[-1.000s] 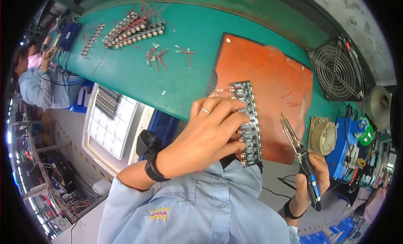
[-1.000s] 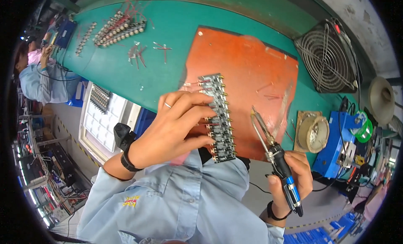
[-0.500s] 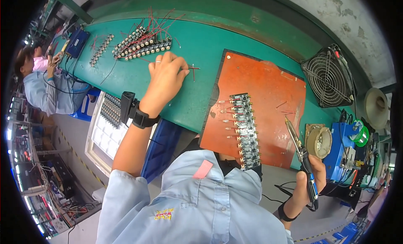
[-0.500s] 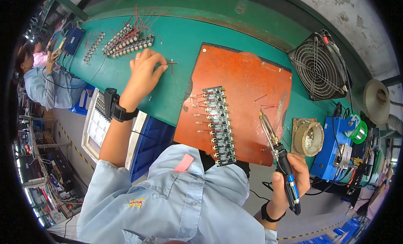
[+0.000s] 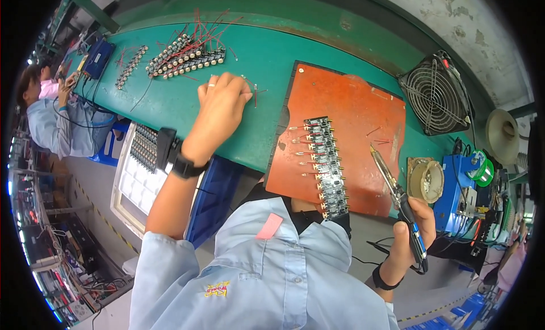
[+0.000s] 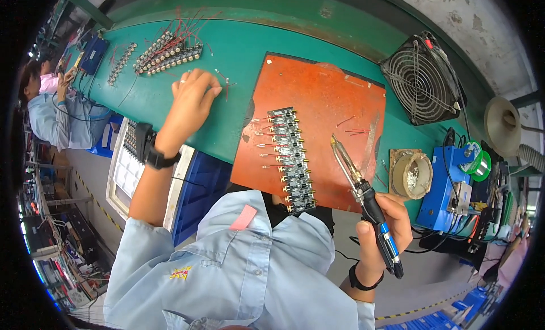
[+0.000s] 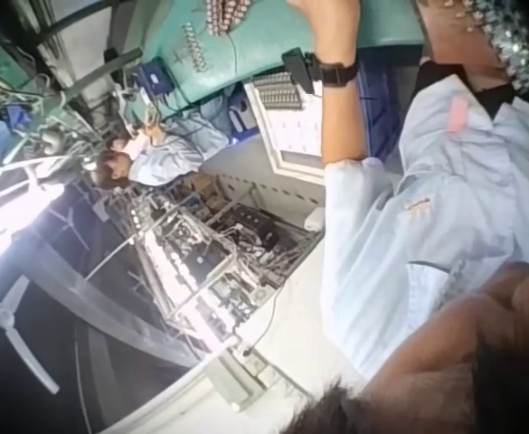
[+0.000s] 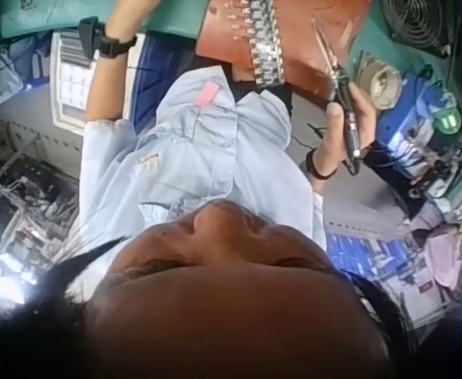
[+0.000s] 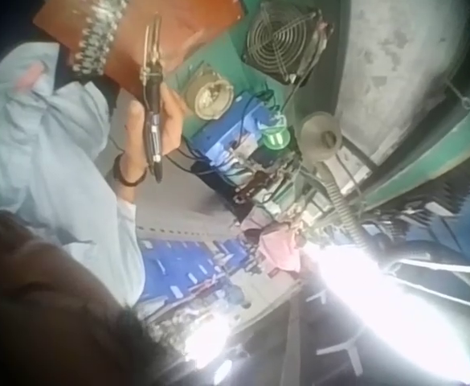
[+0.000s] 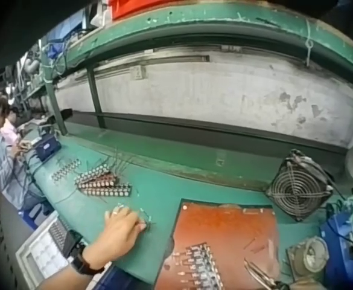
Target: Soldering multiple electronic components onto printed circuit boards at an assembly station.
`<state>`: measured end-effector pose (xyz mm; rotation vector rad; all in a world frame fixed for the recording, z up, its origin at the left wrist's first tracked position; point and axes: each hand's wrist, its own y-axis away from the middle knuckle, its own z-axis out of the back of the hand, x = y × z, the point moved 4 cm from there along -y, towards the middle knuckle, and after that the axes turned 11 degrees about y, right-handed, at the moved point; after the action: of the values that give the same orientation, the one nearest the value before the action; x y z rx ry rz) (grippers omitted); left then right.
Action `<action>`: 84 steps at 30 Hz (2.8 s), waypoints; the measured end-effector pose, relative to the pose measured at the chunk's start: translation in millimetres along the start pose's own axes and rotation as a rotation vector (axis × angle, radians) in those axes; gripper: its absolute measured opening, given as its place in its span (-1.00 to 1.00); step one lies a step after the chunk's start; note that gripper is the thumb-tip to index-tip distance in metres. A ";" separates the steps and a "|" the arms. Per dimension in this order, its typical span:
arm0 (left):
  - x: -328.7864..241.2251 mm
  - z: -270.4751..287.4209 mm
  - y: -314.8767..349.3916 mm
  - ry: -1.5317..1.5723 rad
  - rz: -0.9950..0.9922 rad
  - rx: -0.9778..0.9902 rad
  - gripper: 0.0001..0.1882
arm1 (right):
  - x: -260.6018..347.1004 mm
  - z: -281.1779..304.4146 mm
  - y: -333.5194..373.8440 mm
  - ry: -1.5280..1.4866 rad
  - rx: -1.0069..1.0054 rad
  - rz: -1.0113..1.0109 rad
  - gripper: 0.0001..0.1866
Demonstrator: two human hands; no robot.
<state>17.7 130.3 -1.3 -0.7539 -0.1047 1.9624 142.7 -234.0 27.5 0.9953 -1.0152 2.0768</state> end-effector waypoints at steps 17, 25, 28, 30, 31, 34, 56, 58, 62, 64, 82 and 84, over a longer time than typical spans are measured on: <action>-148.5 -14.0 76.7 0.866 -0.137 0.292 -0.85 | 18.5 -68.8 -8.6 -0.199 0.296 -0.087 -0.45; -146.1 -21.5 82.9 0.776 -0.202 0.189 -0.80 | 22.6 -72.8 0.5 0.022 0.253 0.085 -0.47; -147.0 -21.8 82.6 0.764 -0.229 0.171 -0.80 | 20.3 -70.4 2.2 -0.009 0.256 0.079 -0.48; -147.8 -21.2 82.5 0.770 -0.254 0.153 -0.80 | 21.0 -69.2 1.8 -0.010 0.255 0.082 -0.49; -148.1 -21.4 82.2 0.772 -0.254 0.155 -0.80 | 21.8 -68.6 1.5 -0.012 0.255 0.087 -0.49; -147.4 -21.0 80.9 0.788 -0.247 0.154 -0.81 | 20.0 -68.6 2.0 -0.038 0.255 0.087 -0.49; -137.1 -15.3 71.8 0.610 -0.155 0.223 -0.85 | 10.6 -56.5 4.5 -0.414 0.073 -0.137 -0.47; -134.4 -12.0 65.4 0.453 -0.170 0.180 -0.86 | 9.1 -37.7 10.2 -0.373 0.091 -0.181 -0.46; -133.2 -22.4 59.9 0.420 -0.164 0.173 -0.87 | 6.3 2.7 5.8 -0.083 0.178 0.027 -0.44; -132.2 -23.9 59.0 0.419 -0.149 0.184 -0.87 | 12.0 5.9 7.3 0.035 0.223 0.149 -0.43; -131.9 -25.8 57.1 0.423 -0.106 0.210 -0.87 | 26.0 -7.7 0.2 0.239 0.484 0.109 -0.48; -131.8 -26.5 57.2 0.425 -0.104 0.213 -0.87 | 26.8 -7.8 0.2 0.255 0.500 0.117 -0.45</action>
<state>29.4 -14.3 16.5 -0.9830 0.3098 1.6455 125.6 -222.5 46.3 0.8806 -0.4392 2.5450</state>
